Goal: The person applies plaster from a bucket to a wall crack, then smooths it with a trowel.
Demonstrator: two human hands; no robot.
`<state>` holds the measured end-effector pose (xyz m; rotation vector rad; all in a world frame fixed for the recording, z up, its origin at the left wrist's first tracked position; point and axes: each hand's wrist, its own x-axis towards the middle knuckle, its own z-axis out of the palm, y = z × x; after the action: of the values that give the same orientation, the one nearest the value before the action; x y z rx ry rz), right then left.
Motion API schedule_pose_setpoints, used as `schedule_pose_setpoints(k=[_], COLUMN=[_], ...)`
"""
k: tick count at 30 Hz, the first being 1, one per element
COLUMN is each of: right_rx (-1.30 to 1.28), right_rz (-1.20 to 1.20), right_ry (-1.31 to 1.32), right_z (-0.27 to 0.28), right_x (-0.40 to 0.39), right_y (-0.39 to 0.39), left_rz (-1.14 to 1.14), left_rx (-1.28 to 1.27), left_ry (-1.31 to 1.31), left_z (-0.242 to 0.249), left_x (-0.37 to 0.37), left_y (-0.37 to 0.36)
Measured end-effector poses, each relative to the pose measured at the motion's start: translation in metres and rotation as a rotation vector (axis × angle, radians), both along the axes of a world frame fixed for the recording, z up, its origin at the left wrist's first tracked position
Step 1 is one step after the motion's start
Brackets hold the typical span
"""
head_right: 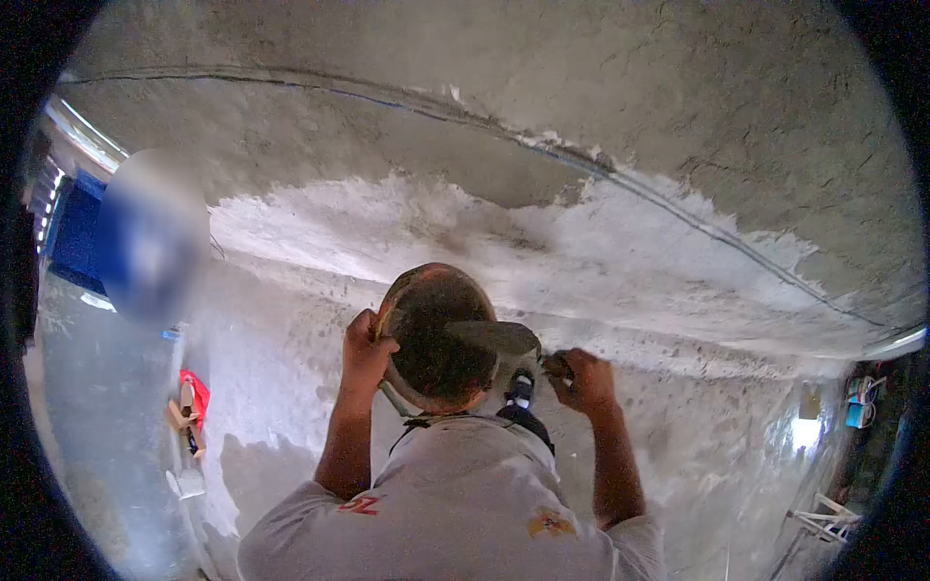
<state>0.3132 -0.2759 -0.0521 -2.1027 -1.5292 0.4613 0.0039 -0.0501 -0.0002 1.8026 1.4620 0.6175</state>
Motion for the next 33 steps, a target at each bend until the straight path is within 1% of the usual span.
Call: schedule_pose_setpoints(k=[1,2,3,4,6,7,9,10,12,15,17,18,20,24,25,27,28,29,31,33], right_rx=[0.034,0.022,0.006,0.0,-0.038,-0.038,-0.005,-0.009,0.001,0.029,0.044,0.068,0.097,0.176,0.178,0.088,0.083,0.089,0.164,0.164], right_rz=[0.038,0.076,0.114,0.104,0.23,0.221,0.384,0.379,0.462,0.525,0.543,0.547,0.585,0.669,0.67,0.629,0.672,0.668,0.643,0.649], right_ry=[-0.021,-0.105,-0.187,-0.179,-0.449,-0.448,-0.648,-0.645,-0.702,-0.751,-0.759,-0.78,-0.758,-0.658,-0.654,-0.559,-0.566,-0.562,-0.593,-0.597], right_z=[0.006,0.017,0.024,0.028,0.032,0.032,0.026,0.023,0.02,0.027,0.026,0.025,0.022,0.023,0.021,0.014,0.008,0.002,-0.005,-0.013], right_x=[0.002,0.002,-0.002,-0.004,-0.009,-0.008,-0.006,-0.006,-0.004,0.002,0.004,0.008,0.009,0.003,-0.001,-0.007,-0.009,-0.013,-0.015,-0.014], right_y=[0.007,0.015,0.024,0.033,0.05,0.06,0.075,0.082,0.096,0.099,0.091,0.089,0.08,0.078,0.078,0.074,0.071,0.067,0.065,0.063], left_rz=[-0.007,-0.016,-0.023,-0.041,-0.068,-0.086,-0.113,-0.142,-0.168,-0.186,-0.193,-0.193,-0.251,-0.261,-0.268,-0.272,-0.278,-0.283,-0.257,-0.255], left_rx=[-0.03,-0.065,-0.074,-0.063,-0.055,-0.054,-0.059,-0.041,-0.025,-0.01,-0.073,-0.078,-0.005,-0.051,-0.05,-0.035,-0.052,-0.071,-0.105,-0.127], left_ry=[-0.066,-0.135,-0.127,-0.14,-0.145,-0.138,-0.13,-0.145,-0.158,-0.098,-0.152,-0.151,-0.166,-0.125,-0.086,-0.049,-0.027,-0.002,-0.043,-0.009], left_z=[0.007,0.011,0.01,0.011,0.014,0.017,0.021,0.022,0.025,0.032,0.045,0.039,0.024,0.026,0.024,0.019,0.013,0.008,0.007,0.008], left_x=[0.007,0.012,0.013,0.016,0.017,0.02,0.026,0.029,0.034,0.04,0.045,0.045,0.042,0.053,0.054,0.057,0.055,0.052,0.054,0.05], left_y=[0.001,0.001,0.001,0.002,0.001,0.003,0.002,0.002,0.003,0.004,0.0,0.002,0.007,0.004,0.004,0.009,0.011,0.012,0.014,0.014])
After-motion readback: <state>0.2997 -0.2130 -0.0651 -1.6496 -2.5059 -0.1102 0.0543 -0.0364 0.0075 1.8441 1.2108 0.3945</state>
